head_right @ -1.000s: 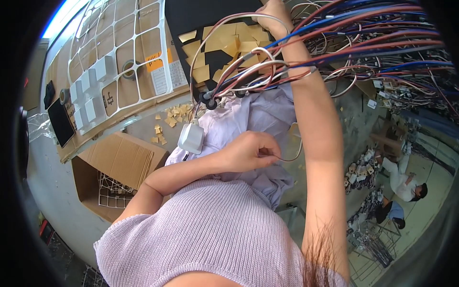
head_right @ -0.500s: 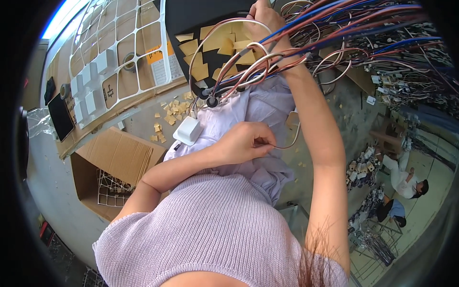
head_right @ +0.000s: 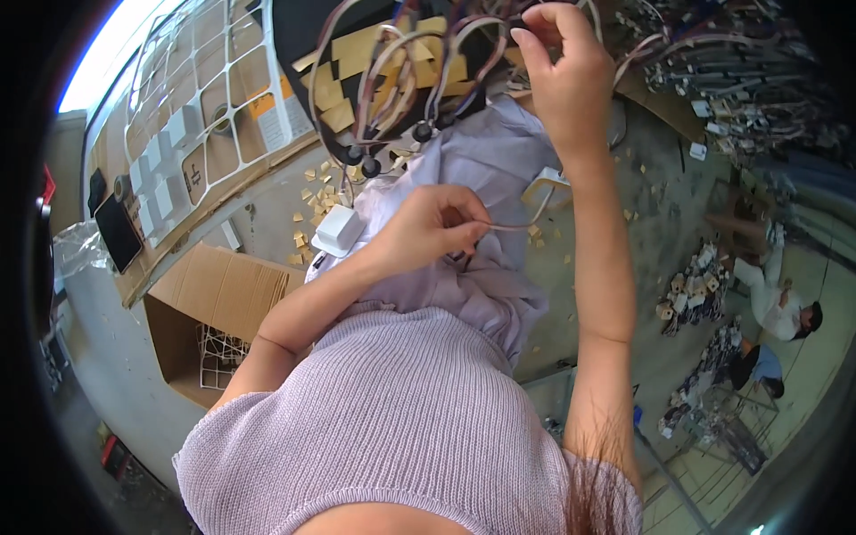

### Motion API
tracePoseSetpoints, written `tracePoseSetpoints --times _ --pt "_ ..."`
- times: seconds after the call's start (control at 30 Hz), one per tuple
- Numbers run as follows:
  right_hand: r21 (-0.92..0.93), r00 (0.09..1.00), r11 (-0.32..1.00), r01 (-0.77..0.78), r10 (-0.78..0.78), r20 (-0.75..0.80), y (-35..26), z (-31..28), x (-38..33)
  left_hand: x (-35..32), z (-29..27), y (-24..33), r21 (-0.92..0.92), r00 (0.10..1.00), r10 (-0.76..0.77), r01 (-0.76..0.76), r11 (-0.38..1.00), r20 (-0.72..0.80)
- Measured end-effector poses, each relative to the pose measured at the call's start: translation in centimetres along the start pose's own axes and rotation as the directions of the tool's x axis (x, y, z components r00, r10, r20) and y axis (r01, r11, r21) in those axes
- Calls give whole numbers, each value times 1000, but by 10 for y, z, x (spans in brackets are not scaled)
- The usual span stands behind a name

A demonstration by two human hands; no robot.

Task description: Assembling electronic wiring components by attaching connectors and adhesive pads to wires.

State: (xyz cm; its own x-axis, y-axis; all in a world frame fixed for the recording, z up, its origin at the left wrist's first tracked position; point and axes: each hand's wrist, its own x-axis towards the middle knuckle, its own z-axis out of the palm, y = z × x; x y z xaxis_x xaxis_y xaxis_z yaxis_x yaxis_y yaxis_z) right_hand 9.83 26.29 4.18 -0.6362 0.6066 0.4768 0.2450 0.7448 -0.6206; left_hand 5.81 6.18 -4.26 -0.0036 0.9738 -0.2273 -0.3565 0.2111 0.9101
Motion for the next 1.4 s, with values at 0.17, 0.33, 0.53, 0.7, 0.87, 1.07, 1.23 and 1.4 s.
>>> tracePoseSetpoints --times 0.17,0.33,0.53,0.7,0.87,1.07,1.23,1.4 --pt "664 921 639 -388 282 268 -11 -67 -50 -3 -4 31 400 939 328 -262 878 -105" --pt "550 810 660 -512 157 565 -21 -71 -85 -1 12 58 532 808 588 -486 693 -29" --pt "425 919 829 -363 243 312 -32 -47 -109 -1 26 52 615 716 688 -491 616 -118" --pt "338 949 894 -293 229 218 -32 -42 -117 -4 30 50 723 726 680 -413 553 -106" --pt "378 915 865 -330 194 354 -23 -51 -112 -1 32 46 736 702 711 -459 498 -44" --pt "415 905 860 -296 114 410 -15 -57 -115 -1 29 42 710 697 716 -483 512 -43" --pt "371 870 899 -234 23 493 -9 -70 -110 -3 26 43 810 702 696 -492 320 152" --pt "346 825 913 -216 -19 565 -4 -69 -114 -1 27 39 793 677 710 -535 293 194"
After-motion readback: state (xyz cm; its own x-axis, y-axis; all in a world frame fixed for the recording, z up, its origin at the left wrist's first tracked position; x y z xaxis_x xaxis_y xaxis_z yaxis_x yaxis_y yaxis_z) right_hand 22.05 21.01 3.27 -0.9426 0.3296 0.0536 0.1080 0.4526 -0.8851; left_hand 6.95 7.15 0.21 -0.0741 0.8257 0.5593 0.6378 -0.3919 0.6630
